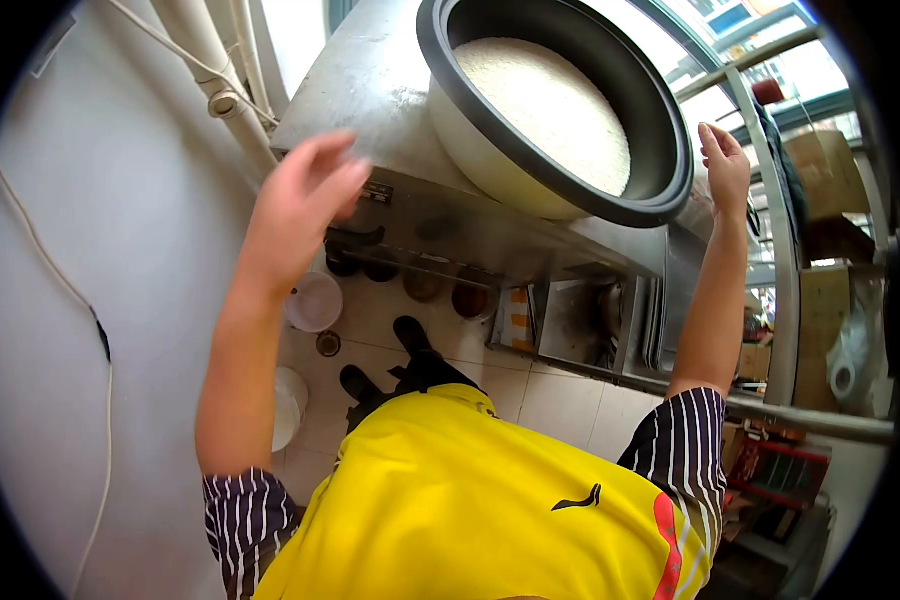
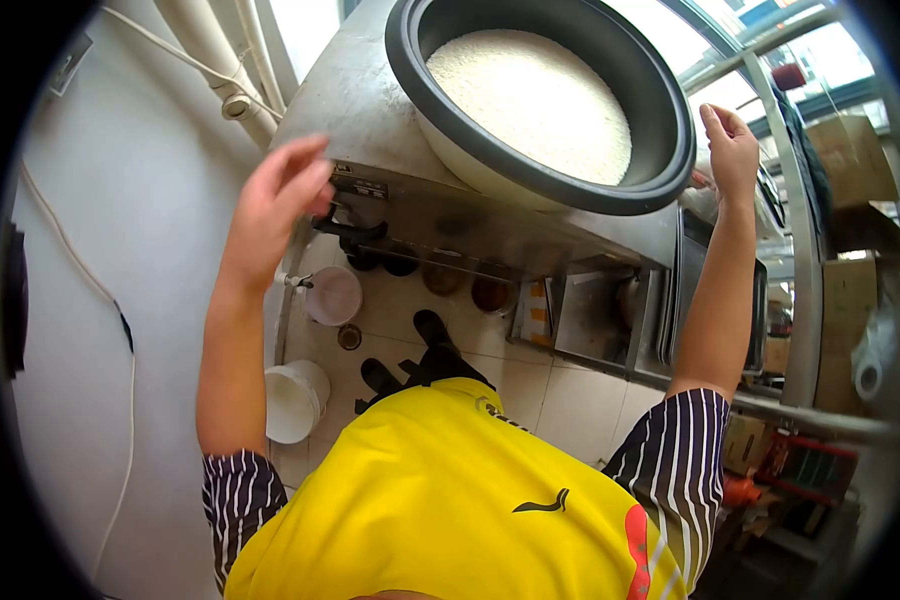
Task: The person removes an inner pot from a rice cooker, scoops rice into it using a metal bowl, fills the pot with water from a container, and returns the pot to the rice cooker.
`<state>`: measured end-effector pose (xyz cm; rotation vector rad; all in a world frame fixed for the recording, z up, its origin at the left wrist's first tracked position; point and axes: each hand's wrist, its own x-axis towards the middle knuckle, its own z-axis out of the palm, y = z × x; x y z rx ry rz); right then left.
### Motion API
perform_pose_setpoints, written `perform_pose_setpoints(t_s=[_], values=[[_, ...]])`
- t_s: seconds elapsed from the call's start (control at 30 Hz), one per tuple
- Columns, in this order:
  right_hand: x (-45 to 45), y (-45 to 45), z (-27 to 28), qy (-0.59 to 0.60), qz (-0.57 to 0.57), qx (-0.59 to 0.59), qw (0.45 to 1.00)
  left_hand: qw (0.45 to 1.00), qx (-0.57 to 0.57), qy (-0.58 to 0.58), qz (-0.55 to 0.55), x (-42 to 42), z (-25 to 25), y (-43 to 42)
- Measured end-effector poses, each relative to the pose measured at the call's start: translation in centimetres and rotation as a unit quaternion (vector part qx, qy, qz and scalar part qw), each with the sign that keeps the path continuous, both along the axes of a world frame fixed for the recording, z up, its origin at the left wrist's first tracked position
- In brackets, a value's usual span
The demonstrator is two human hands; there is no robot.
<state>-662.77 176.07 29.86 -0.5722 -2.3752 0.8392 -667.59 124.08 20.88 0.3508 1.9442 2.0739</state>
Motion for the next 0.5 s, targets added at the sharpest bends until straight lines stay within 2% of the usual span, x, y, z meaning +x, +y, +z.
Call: perform_pose_setpoints(t_s=[0.1,0.17,0.2,0.33,0.37,0.43,0.5], values=[[2.0,-4.4,2.5,-0.025,0.067,0.036,0.997,0.996,0.009,-0.081,0.028,3.8,-6.1,-5.4],[1.8,-7.1,3.7,-0.075,0.14,0.08,0.984,0.985,-0.037,-0.153,0.072,7.0,-12.0,-7.9],[1.1,-7.9,4.2,-0.143,0.135,0.099,0.975,0.976,-0.063,-0.194,0.076,9.0,-15.1,-9.0],[-2.9,-11.2,4.1,-0.219,0.227,0.243,0.917,0.92,-0.199,-0.319,0.106,20.3,-28.1,-13.9],[-4.3,-11.2,3.8,-0.239,0.248,0.269,0.9,0.903,-0.241,-0.347,0.083,23.3,-30.8,-15.5],[-7.0,-10.2,2.6,-0.269,0.283,0.303,0.869,0.864,-0.34,-0.364,0.074,28.2,-32.4,-16.3],[-9.6,-8.9,0.9,-0.287,0.314,0.322,0.846,0.859,-0.405,-0.309,0.038,31.9,-34.2,-17.9]])
